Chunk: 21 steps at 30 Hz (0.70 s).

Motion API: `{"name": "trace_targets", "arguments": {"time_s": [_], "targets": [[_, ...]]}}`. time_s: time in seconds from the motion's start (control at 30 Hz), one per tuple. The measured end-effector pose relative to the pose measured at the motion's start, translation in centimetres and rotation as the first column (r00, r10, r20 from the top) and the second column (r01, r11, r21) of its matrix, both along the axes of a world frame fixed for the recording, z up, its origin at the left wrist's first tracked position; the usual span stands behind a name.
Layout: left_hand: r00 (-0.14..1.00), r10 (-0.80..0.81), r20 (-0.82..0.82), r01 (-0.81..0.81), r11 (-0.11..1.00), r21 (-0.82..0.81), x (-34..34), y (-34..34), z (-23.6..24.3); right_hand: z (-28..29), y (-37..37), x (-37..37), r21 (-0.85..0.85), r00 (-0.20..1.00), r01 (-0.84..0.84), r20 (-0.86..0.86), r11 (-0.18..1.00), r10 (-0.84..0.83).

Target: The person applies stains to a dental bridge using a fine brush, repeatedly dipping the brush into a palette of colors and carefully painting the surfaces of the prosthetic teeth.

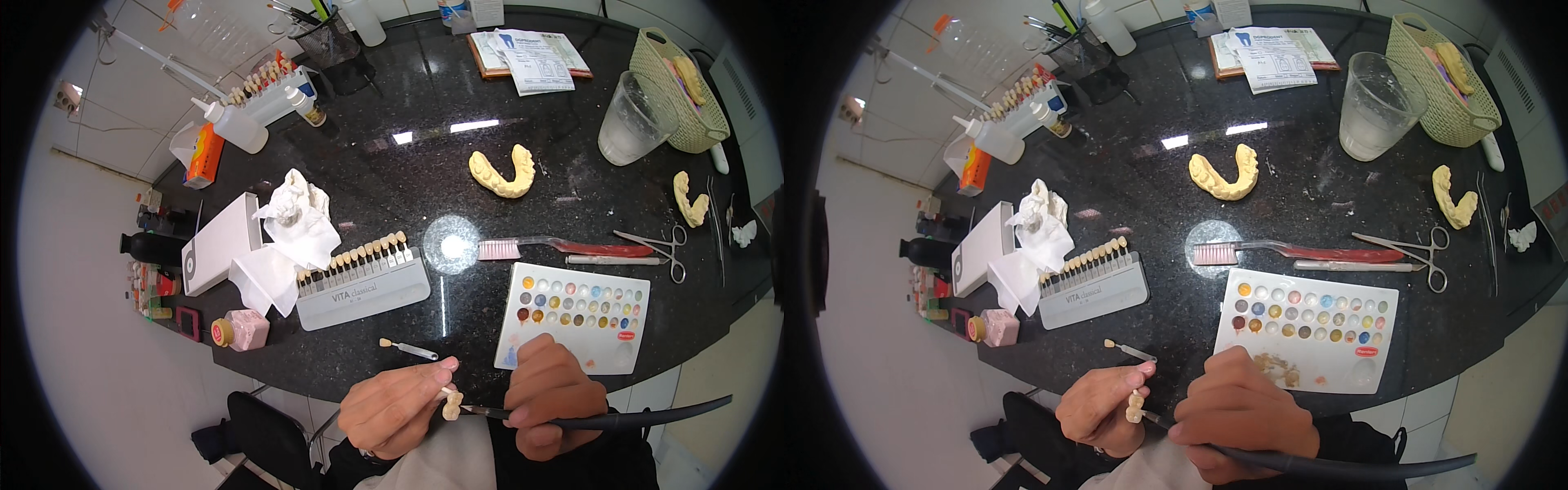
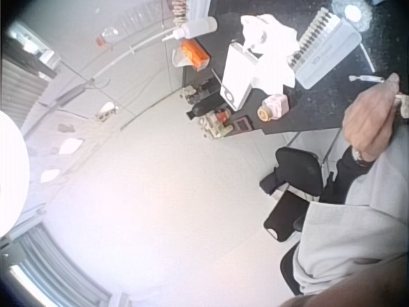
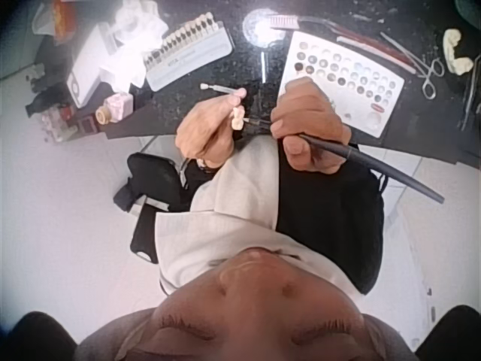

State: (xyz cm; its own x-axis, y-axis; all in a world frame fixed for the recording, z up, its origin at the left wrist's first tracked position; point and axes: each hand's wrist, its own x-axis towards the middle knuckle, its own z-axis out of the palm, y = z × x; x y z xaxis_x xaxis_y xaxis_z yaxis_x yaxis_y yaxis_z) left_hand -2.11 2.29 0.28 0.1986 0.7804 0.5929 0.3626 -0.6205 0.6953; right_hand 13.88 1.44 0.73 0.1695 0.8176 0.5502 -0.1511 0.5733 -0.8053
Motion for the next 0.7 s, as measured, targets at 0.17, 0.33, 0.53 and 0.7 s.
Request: {"name": "trace_targets", "arguments": {"time_s": [0.17, 0.33, 0.53, 0.7], "targets": [[1.0, 0.004, 0.014, -0.004, 1.0, 0.0, 0.1, -0.1, 0.2, 1.1, 0.0, 0.2, -0.078, 0.994, -0.084, 0.059, 0.993, 0.089], [1.0, 0.0, 0.01, 0.0, 1.0, -0.008, 0.1, 0.0, 0.1, 0.3, -0.2, 0.1, -0.068, 0.998, -0.054, -0.023, 0.996, 0.052], [1.0, 0.008, 0.008, -0.008, 1.0, -0.008, 0.1, -0.1, 0.0, 0.8, 0.0, 0.3, -0.089, 0.997, -0.079, 0.011, 0.993, 0.08], [1.0, 0.008, 0.002, -0.008, 1.0, -0.003, 0.0, -0.1, 0.0, 0.3, -0.1, 0.3, -0.026, 0.998, -0.056, 0.018, 0.998, 0.056]]}}
